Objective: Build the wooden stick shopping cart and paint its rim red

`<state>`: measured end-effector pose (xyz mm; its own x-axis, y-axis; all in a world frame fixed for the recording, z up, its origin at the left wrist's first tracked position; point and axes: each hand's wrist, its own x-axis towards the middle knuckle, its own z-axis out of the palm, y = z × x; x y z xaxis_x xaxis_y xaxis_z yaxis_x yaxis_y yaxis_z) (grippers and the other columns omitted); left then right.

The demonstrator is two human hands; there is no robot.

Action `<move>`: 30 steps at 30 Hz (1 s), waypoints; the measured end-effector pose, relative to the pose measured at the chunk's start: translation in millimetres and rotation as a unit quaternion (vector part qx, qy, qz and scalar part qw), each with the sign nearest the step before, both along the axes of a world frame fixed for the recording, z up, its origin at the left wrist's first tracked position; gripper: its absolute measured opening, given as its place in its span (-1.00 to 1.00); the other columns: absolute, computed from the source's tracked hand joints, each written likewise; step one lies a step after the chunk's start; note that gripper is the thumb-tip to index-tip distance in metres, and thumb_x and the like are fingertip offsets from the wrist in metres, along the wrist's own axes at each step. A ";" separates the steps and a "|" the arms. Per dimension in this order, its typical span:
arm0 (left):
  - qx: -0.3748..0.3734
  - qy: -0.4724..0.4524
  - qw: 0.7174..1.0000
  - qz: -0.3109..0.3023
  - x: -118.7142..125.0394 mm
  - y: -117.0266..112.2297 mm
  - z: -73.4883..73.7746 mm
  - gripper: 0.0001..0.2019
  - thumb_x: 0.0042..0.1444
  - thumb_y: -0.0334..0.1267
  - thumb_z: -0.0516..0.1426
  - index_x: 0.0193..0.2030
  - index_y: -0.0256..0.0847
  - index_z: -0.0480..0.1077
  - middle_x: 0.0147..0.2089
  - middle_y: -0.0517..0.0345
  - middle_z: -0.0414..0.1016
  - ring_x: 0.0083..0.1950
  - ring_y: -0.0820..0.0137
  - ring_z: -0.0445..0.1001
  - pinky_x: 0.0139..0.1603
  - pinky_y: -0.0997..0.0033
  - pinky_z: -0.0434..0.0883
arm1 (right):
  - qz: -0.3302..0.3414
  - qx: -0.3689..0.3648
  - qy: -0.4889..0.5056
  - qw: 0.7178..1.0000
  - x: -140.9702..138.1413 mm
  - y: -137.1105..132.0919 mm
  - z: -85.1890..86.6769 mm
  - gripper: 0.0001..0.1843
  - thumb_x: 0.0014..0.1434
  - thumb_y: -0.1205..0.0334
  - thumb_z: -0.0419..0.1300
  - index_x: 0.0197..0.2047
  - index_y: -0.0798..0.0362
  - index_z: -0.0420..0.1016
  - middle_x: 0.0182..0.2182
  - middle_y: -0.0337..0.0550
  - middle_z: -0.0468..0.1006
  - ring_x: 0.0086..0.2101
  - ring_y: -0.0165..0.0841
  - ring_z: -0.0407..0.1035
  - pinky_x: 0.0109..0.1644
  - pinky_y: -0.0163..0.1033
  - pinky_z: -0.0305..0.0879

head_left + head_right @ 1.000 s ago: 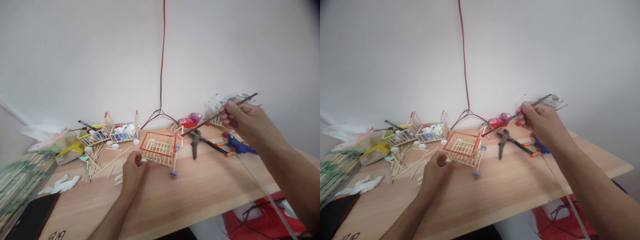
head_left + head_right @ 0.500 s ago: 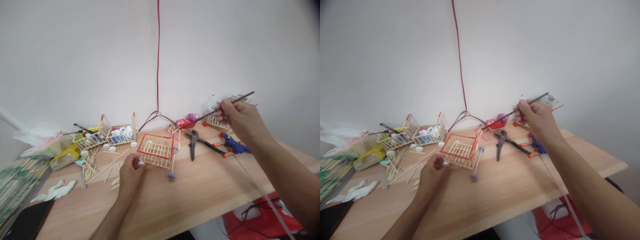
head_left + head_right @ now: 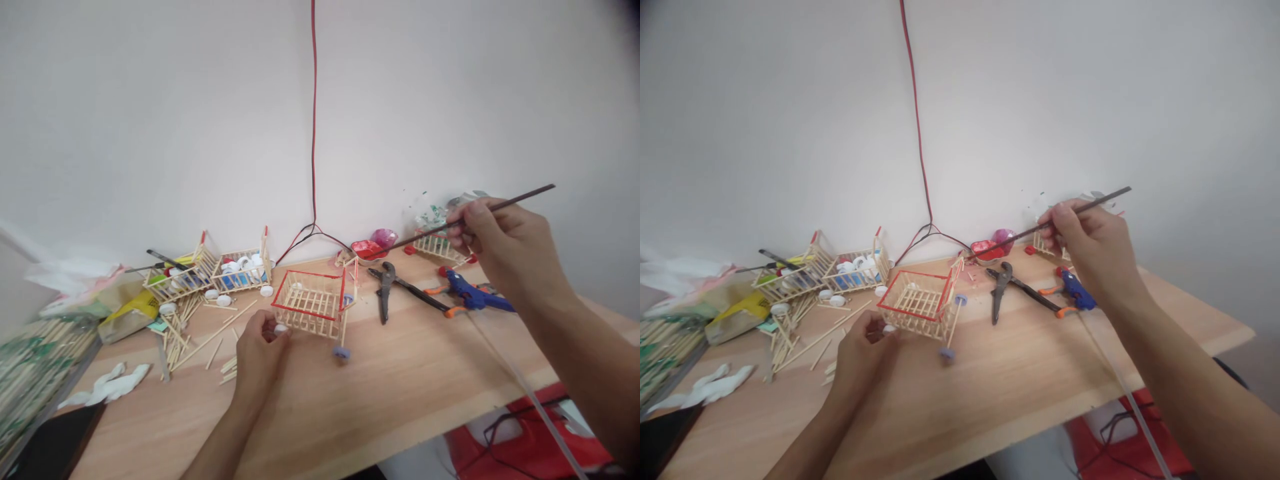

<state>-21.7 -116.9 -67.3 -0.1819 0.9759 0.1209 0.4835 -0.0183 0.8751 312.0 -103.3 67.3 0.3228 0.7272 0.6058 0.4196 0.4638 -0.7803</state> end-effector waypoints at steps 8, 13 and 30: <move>-0.011 0.027 0.999 0.014 -0.9 1.7 0.2 -0.80 -0.11 -0.20 0.19 -0.31 -0.16 0.34 -0.36 0.24 0.48 -0.38 0.36 0.48 -0.33 0.40 0.35 | -0.125 -0.096 -0.200 0.967 23.5 78.4 -38.9 -0.70 0.25 0.15 0.04 -0.38 0.05 0.53 -0.43 -0.15 0.59 -0.40 -0.35 0.44 -0.24 -0.27 0.25; -0.017 0.029 0.999 0.009 -1.9 2.4 -0.6 -0.80 -0.09 -0.19 0.19 -0.30 -0.16 0.32 -0.35 0.24 0.47 -0.38 0.37 0.48 -0.32 0.40 0.36 | -0.124 -0.142 -0.285 0.940 19.5 105.7 -63.5 -0.69 0.25 0.15 0.01 -0.32 0.04 0.55 -0.40 -0.09 0.61 -0.32 -0.22 0.49 -0.24 -0.21 0.25; -0.014 0.033 0.999 0.006 -1.9 2.9 0.9 -0.80 -0.10 -0.18 0.18 -0.31 -0.16 0.34 -0.35 0.23 0.50 -0.37 0.37 0.50 -0.31 0.41 0.37 | -0.133 -0.170 -0.210 0.953 44.1 81.1 -61.7 -0.63 0.21 0.13 0.05 -0.55 0.05 0.49 -0.43 -0.07 0.62 -0.32 -0.25 0.48 -0.20 -0.24 0.30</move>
<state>-23.7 -114.1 -66.5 -0.1857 0.9769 0.1054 0.5397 0.0118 0.8417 356.1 -22.3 5.6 0.3032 0.8317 0.4652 0.7959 0.0475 -0.6036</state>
